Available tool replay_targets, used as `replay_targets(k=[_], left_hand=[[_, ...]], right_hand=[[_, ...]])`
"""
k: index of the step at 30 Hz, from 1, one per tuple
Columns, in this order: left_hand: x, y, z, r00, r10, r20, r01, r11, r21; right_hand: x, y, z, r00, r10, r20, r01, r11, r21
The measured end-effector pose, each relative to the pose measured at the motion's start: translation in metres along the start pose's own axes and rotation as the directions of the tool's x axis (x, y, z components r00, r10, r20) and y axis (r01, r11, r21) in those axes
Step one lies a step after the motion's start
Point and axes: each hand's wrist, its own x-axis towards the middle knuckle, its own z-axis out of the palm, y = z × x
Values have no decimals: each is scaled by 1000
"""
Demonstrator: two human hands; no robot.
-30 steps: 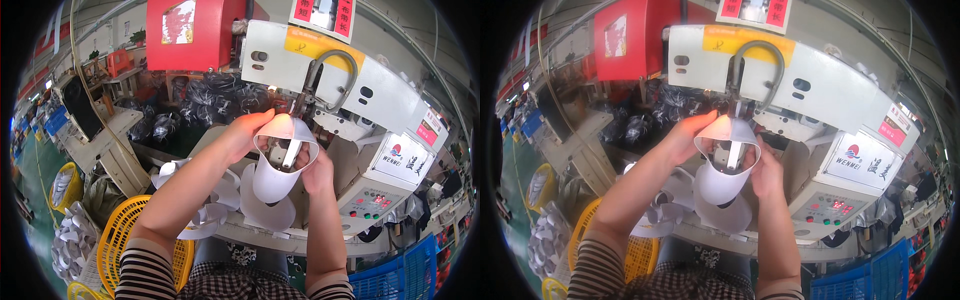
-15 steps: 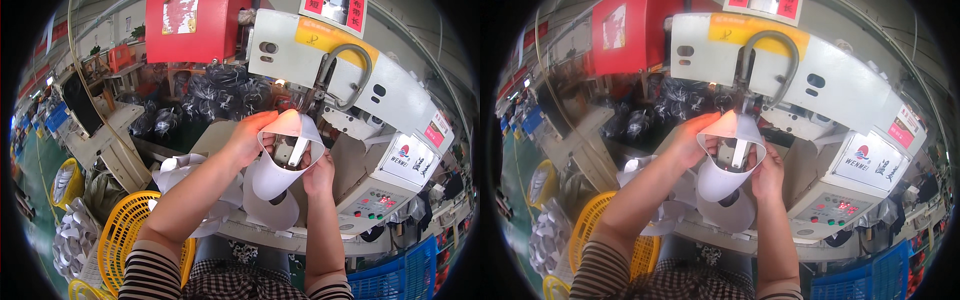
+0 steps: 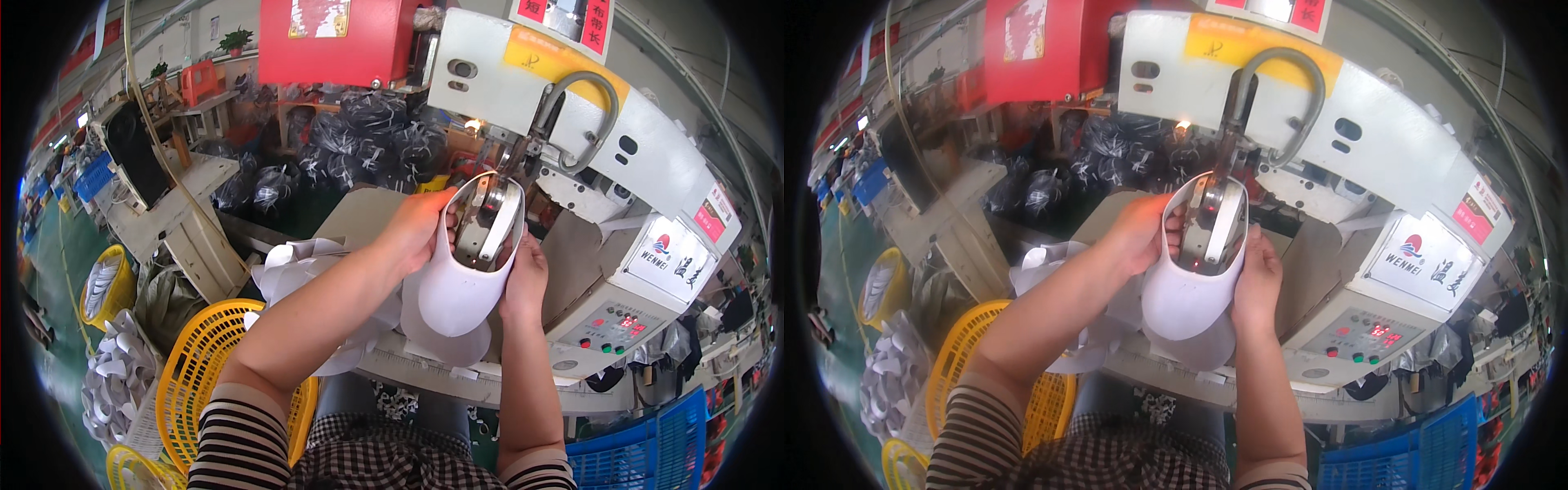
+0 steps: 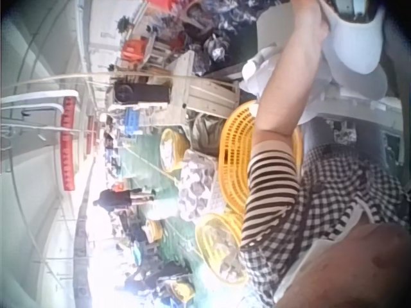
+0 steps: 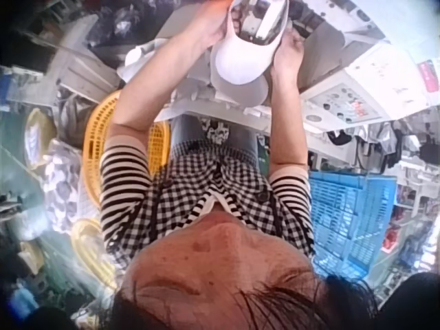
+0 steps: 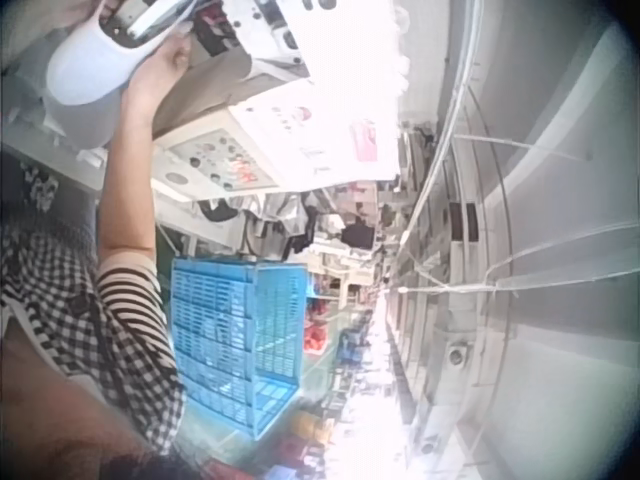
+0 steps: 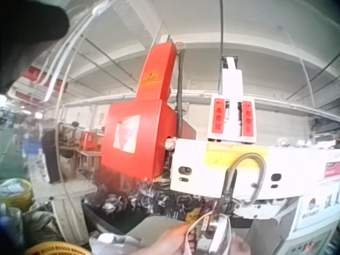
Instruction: The person shapes shoe components using a machine, placing pieces one by one onto the machine mold to press them and stacking the shaped pieces.
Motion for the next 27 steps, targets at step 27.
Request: replay_targets(k=[27], left_hand=[[-130, -50, -122, 945, 326, -5, 25, -58, 998]], right_hand=[[-158, 136, 4, 835, 169, 524, 281, 688, -669]])
